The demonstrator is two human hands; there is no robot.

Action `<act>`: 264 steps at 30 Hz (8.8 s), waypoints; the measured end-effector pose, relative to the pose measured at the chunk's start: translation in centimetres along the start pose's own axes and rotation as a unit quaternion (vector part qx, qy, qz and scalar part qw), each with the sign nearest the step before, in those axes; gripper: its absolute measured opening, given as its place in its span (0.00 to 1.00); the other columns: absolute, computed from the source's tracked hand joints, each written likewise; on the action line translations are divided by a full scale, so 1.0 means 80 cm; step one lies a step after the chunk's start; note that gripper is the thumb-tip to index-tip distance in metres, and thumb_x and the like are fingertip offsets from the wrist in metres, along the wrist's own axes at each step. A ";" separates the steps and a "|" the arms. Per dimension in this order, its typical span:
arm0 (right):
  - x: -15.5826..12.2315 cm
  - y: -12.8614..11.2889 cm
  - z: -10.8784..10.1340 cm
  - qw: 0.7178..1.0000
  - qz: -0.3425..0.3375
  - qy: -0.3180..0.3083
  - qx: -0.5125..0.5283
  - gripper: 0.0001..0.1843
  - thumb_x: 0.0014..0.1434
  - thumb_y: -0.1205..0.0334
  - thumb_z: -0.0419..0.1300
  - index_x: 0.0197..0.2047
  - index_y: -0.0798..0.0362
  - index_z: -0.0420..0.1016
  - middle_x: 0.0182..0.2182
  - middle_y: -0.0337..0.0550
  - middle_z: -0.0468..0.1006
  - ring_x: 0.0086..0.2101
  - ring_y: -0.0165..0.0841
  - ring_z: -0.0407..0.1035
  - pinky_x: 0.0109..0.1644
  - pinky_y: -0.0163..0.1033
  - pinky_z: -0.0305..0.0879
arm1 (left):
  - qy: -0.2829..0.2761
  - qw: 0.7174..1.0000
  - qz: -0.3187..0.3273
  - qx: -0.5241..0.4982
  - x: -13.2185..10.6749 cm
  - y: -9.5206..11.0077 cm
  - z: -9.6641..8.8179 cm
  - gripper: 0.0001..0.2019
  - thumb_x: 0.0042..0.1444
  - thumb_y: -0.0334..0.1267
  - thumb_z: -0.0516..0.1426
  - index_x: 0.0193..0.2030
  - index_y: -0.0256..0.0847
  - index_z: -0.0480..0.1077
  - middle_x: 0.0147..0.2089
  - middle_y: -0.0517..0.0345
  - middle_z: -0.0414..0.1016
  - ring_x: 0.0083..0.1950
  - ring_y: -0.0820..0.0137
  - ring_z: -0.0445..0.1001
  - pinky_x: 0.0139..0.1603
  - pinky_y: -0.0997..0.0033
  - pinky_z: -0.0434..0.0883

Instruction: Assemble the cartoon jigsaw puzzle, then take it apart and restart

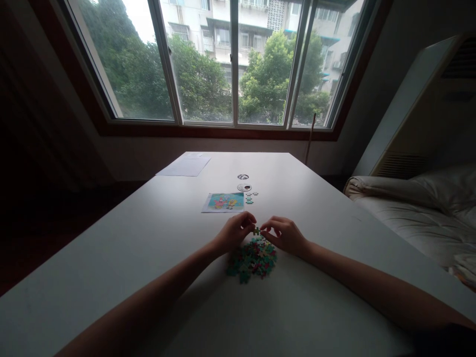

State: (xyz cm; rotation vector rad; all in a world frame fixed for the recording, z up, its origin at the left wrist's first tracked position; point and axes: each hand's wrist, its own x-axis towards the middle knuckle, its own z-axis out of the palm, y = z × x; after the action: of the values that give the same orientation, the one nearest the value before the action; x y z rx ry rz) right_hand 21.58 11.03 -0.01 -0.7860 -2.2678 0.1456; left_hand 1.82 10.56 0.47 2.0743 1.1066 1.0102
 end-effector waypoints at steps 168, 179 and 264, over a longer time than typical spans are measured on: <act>0.039 0.057 0.011 0.985 0.166 -0.053 0.006 0.08 0.50 0.60 0.59 0.32 0.54 0.77 0.25 0.40 0.75 0.26 0.27 0.64 0.31 0.33 0.59 | 0.033 0.993 -0.019 0.112 -0.038 0.008 -0.014 0.10 0.53 0.39 0.52 0.28 0.35 0.70 0.19 0.65 0.62 0.21 0.78 0.55 0.23 0.79 0.55; 0.020 -0.003 -0.014 0.966 0.068 -0.195 0.154 0.14 0.48 0.56 0.63 0.38 0.53 0.77 0.33 0.43 0.71 0.26 0.25 0.62 0.31 0.32 0.63 | 0.030 0.994 -0.019 0.108 -0.038 0.003 -0.014 0.10 0.53 0.39 0.53 0.28 0.35 0.69 0.19 0.65 0.62 0.21 0.78 0.56 0.23 0.79 0.55; 0.113 0.125 0.036 0.967 0.248 -0.051 -0.039 0.15 0.50 0.56 0.59 0.39 0.52 0.77 0.33 0.43 0.77 0.33 0.32 0.69 0.38 0.35 0.62 | 0.036 0.997 -0.019 0.067 -0.039 -0.008 -0.021 0.08 0.53 0.37 0.52 0.29 0.36 0.69 0.20 0.65 0.62 0.22 0.78 0.57 0.25 0.79 0.57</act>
State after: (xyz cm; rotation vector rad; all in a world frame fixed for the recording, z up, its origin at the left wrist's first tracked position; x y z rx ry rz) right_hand 19.58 24.67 0.10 -1.4080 -2.1363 0.3356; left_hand -1.01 8.39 -0.18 2.1266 1.2785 1.0246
